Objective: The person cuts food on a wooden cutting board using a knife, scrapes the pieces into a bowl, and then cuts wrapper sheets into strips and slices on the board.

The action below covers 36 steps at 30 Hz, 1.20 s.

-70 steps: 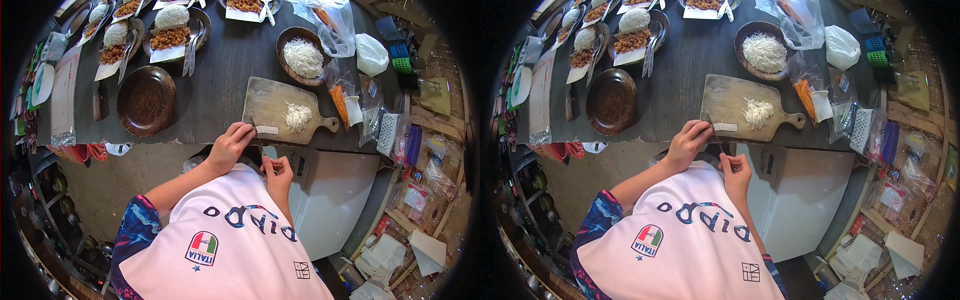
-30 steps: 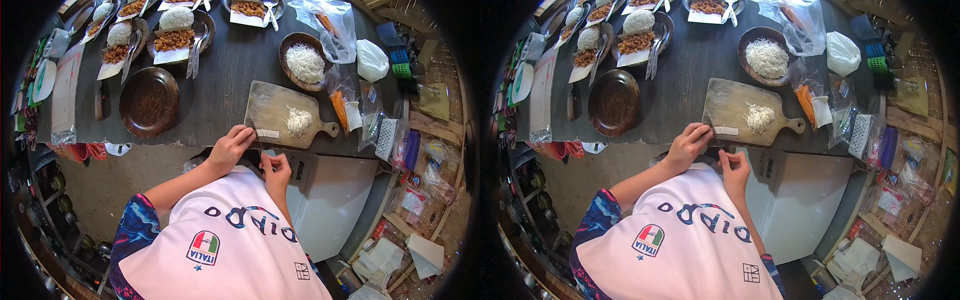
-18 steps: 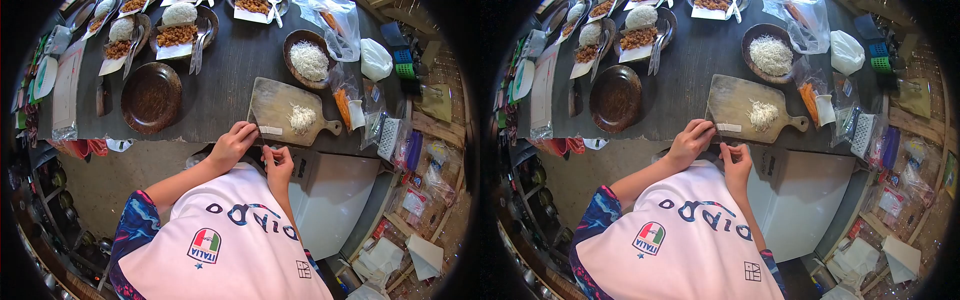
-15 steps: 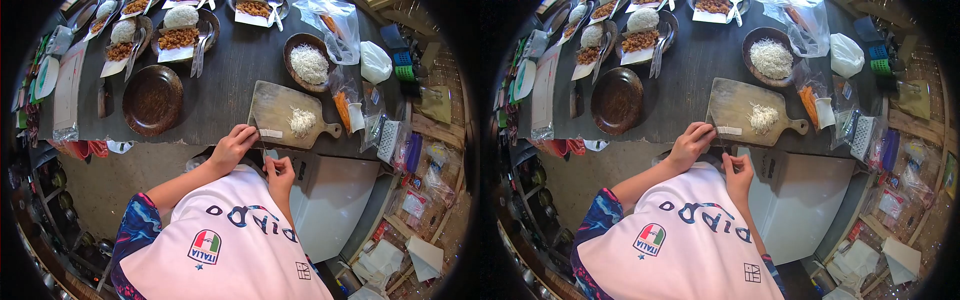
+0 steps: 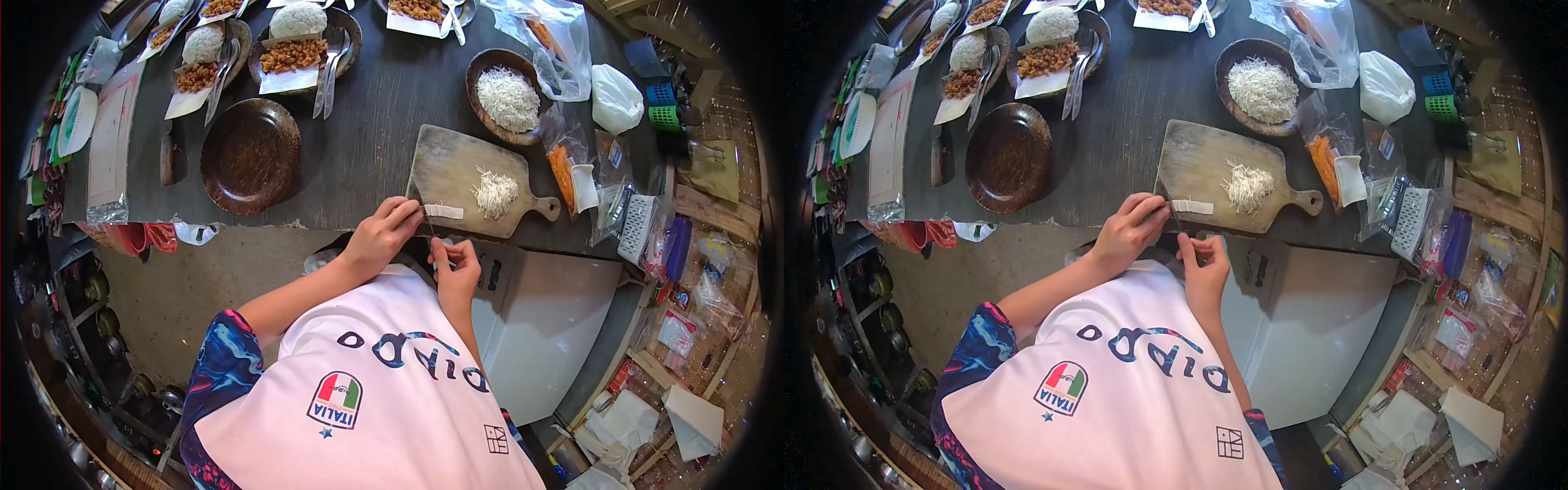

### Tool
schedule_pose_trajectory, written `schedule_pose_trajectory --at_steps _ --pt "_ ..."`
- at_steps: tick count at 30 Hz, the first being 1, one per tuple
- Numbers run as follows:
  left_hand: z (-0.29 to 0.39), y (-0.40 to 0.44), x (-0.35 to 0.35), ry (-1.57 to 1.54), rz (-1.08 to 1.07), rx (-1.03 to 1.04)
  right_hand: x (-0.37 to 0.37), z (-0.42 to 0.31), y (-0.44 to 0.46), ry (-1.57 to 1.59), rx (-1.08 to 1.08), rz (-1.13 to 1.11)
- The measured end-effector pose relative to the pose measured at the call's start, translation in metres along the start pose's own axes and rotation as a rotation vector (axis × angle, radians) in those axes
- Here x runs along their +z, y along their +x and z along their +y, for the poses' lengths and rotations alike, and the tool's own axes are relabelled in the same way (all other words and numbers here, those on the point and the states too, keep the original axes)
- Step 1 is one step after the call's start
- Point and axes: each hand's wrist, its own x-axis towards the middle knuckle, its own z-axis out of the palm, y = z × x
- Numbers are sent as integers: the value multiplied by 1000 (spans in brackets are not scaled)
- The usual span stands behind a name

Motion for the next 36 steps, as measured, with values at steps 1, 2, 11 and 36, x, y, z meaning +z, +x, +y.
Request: schedule_pose_trajectory --at_steps 1,2,11,36 --pt "0 -1 0 -1 -12 2 1 -9 -1 1 22 -5" --pt "-1 -2 1 -2 -22 7 3 -15 -1 3 41 -9" --pt "0 -3 0 15 -45 -6 6 -14 0 -15 3 2" --pt "3 2 -3 -16 -10 -45 -5 -9 -14 -15 48 4"
